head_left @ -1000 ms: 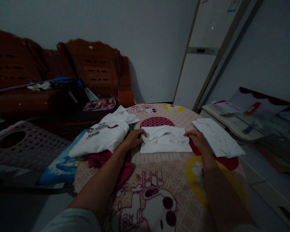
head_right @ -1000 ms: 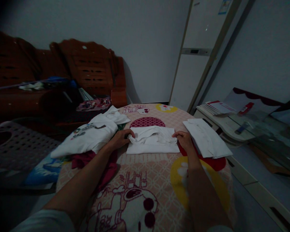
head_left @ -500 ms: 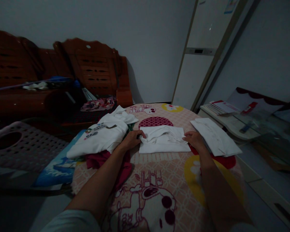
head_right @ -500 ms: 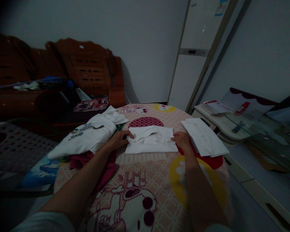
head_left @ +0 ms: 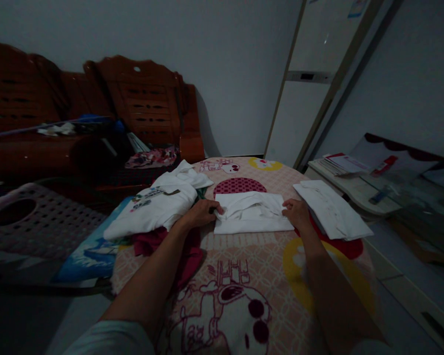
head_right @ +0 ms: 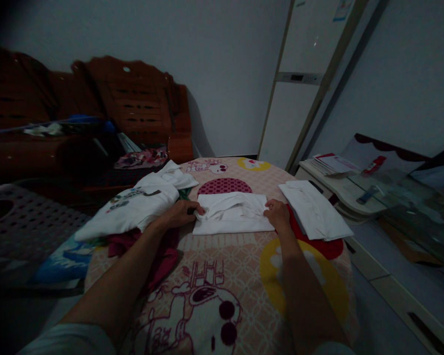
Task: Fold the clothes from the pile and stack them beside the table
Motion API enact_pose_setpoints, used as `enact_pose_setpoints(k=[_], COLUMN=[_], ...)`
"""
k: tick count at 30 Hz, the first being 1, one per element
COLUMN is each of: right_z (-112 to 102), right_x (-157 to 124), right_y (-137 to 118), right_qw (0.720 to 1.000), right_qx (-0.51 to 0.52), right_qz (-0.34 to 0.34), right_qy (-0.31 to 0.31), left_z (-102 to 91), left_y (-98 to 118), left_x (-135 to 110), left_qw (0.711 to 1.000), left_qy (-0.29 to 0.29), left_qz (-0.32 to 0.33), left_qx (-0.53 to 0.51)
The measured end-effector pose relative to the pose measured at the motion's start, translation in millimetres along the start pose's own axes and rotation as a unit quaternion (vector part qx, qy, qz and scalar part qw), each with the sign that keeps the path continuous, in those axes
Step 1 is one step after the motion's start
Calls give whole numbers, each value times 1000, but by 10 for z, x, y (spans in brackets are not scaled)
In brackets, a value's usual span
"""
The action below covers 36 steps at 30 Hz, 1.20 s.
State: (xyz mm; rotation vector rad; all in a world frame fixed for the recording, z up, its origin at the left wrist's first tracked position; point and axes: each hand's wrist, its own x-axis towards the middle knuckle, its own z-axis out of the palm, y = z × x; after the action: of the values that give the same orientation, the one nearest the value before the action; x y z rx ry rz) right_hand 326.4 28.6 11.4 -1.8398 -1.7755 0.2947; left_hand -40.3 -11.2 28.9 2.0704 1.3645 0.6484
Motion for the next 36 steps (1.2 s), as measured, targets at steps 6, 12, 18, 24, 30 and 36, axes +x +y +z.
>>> enact_pose_setpoints(k=[6,12,18,24,30,36], right_z=[36,386,494,406,380,337], right_x=[-38,-131,-162,-217,-281,-315], right_y=[-194,-542,-571,-565,-622,-634], right_qw=[991,961,953,945,949,950], right_qx=[-54,-8,-110,-170,-172,-172], right_qz=[-117,-275,-282,-275,-262,-257], right_qy=[44,25,-24,-50,-37,-45], left_z=[-15,367,663,594,548,742], left_y=[110,330,187,84,275,376], left_x=[27,286,363,293,484,768], left_qw=[999,989,980,978,973,963], left_qy=[42,80,11,9,43,28], left_qz=[-7,92,120,134,151,156], left_qx=[21,84,156,160,167,217])
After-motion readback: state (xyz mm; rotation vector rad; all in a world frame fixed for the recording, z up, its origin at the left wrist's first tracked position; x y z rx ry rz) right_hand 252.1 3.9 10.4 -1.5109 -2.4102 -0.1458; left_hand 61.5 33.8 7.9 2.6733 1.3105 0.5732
